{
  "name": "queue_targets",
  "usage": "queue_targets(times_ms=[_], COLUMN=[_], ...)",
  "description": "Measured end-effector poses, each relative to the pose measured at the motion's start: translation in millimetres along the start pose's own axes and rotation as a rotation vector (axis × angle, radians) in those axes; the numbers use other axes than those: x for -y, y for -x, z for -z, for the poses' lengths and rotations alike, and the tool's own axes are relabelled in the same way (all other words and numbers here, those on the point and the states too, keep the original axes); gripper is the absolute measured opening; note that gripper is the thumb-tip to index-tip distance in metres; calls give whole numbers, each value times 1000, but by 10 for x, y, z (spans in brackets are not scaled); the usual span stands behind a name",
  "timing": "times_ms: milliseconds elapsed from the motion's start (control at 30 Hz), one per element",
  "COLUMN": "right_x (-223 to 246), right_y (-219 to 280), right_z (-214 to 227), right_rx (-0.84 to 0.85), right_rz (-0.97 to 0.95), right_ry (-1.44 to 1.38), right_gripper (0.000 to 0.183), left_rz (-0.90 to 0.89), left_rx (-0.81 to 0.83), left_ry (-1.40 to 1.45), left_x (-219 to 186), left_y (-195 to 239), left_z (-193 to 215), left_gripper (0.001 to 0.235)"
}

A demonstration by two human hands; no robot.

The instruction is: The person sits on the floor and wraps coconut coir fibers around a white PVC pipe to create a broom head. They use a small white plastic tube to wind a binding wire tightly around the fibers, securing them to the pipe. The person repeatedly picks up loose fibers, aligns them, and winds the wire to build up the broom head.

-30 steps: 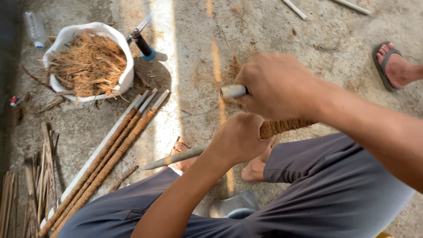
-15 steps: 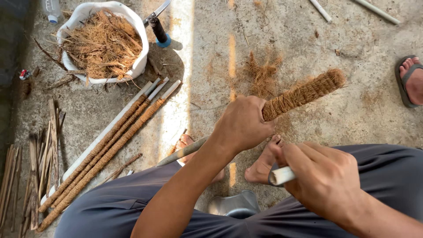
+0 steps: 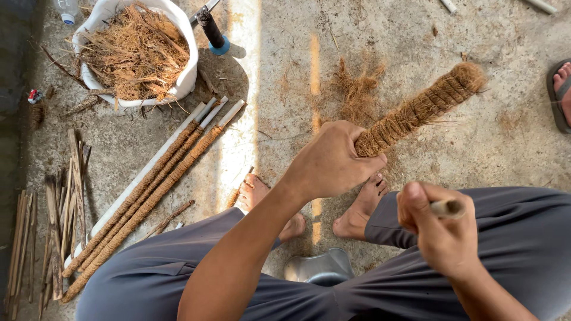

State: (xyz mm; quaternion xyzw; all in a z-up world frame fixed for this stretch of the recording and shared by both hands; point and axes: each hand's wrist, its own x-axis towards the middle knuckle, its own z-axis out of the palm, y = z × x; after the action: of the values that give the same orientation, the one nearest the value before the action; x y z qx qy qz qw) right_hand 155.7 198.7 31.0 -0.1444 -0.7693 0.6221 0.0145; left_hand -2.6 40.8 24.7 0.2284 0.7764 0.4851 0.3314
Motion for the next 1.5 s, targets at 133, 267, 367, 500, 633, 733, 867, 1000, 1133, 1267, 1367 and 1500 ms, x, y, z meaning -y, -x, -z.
queue_targets(times_ms=[133,267,367,500,633,733,867,1000,1133,1267,1367,1500], right_x=[-232,-404,-515,-512,-273,96,648,1056,1060,866,680,437], right_y=[-149,-236,-451,-901,-1255,-1467,-1520,-1170,-803,-500,-374,-270], right_z=[82,168,214,247,385,400,157,-187,-364,-229,-180,-101], right_rx=[101,169,129,241,532,708,709,569,469,260,139,73], right_rz=[-226,-344,-536,-526,-460,-374,-136,20,190,580,689,674], right_ry=[-620,-818,-663,-321,57,472,1000,1276,1223,1064,961,860], right_gripper=[49,50,32,40,50,52,60,22,16,23,30,35], left_rz=[-151,-119,-241,-114,-155,-227,-72,-356,-500,-156,41,-77], left_rx=[17,263,345,410,358,272,263,66,-33,-82,5,72], left_ry=[39,231,312,245,-96,-275,-363,-204,-242,-255,-81,60], left_x=[90,55,12,-27,-31,-11,88,497,793,558,324,239], left_y=[-15,75,119,178,152,140,80,-69,-203,-195,-158,-155], left_z=[5,-12,-98,-203,-347,-492,-583,-679,-669,-388,-225,-202], left_gripper=[37,23,20,27,41,45,42,33,29,31,39,37])
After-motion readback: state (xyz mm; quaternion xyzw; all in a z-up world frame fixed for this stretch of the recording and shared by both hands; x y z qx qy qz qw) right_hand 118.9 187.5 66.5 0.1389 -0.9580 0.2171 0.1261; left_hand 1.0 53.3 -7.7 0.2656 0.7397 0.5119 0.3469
